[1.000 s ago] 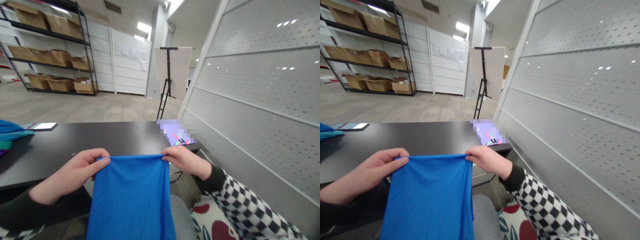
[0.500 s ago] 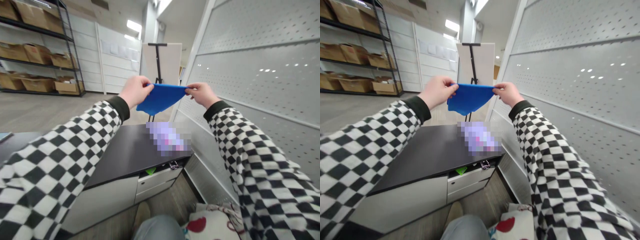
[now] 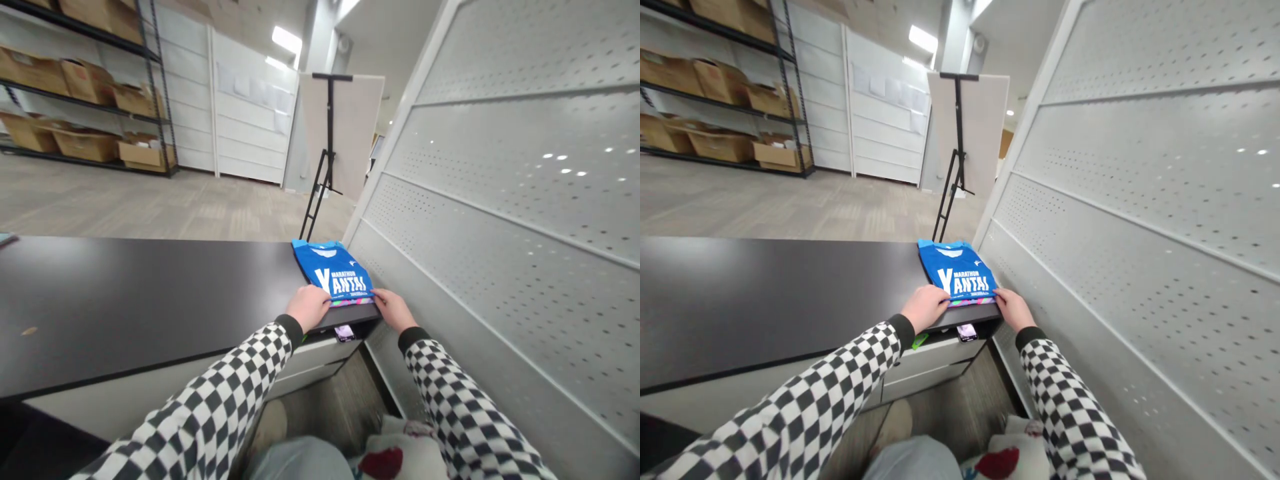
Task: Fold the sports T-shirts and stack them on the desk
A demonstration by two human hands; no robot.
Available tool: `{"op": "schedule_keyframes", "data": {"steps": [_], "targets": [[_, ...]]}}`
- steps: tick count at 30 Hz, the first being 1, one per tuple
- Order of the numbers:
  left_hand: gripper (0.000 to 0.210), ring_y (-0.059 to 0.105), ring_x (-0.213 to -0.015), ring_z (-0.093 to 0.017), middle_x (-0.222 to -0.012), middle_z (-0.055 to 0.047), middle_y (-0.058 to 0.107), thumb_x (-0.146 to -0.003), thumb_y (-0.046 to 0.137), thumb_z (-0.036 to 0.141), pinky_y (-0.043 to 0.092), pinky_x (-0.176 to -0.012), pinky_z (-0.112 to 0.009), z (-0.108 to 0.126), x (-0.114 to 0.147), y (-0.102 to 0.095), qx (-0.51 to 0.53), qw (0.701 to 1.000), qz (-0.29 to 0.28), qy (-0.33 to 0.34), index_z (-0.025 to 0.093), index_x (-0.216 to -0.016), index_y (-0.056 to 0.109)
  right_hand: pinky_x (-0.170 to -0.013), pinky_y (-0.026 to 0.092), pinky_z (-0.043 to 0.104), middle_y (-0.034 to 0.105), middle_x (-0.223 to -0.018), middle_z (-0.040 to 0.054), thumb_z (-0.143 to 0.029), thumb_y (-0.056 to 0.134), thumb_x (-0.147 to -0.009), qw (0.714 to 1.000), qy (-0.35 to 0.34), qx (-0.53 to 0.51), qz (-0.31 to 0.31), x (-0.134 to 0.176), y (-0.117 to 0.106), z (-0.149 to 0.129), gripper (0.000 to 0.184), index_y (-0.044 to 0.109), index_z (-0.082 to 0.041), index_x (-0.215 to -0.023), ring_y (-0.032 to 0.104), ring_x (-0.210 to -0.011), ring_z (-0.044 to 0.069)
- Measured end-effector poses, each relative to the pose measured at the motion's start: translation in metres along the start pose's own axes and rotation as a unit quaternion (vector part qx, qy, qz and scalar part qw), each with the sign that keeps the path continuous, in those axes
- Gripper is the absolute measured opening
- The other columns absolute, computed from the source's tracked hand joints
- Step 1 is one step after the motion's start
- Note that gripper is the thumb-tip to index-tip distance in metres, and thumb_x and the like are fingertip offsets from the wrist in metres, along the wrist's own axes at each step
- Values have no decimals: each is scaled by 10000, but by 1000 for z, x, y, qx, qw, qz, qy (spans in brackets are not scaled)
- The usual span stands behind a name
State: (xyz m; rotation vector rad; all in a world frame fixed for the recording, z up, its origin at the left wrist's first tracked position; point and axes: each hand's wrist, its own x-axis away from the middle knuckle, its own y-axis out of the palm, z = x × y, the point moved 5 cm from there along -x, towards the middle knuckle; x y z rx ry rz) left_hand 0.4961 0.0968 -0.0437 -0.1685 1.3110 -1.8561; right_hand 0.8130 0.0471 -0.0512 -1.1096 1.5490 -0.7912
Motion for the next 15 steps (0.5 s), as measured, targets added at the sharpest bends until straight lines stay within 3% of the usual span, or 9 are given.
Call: {"op": "schedule_keyframes", "data": {"steps": [9,15], "targets": [[268,720,-1114,-314,-1111,-148,831,-1056,620,272,561,-1005,-455,7,10,-5,-36,999,-13,13,216,-1031,880,-1239,572,505,776,-1470,168,-217,509,-1093,998,-40,36,-12,20,-2,7,411,841,-213,-1335,752,-1360,327],[297,694,-1234,-340,-1284,-112,804,-1019,733,492,548,-1052,-494,4,8,-3,5,1000,-2,4,262,-1160,856,-1294,509,550,660,-1638,207,-28,561,-909,993,-16,92,-76,8,-3,-13,611,748,-132,-1481,650,-1506,367]]}}
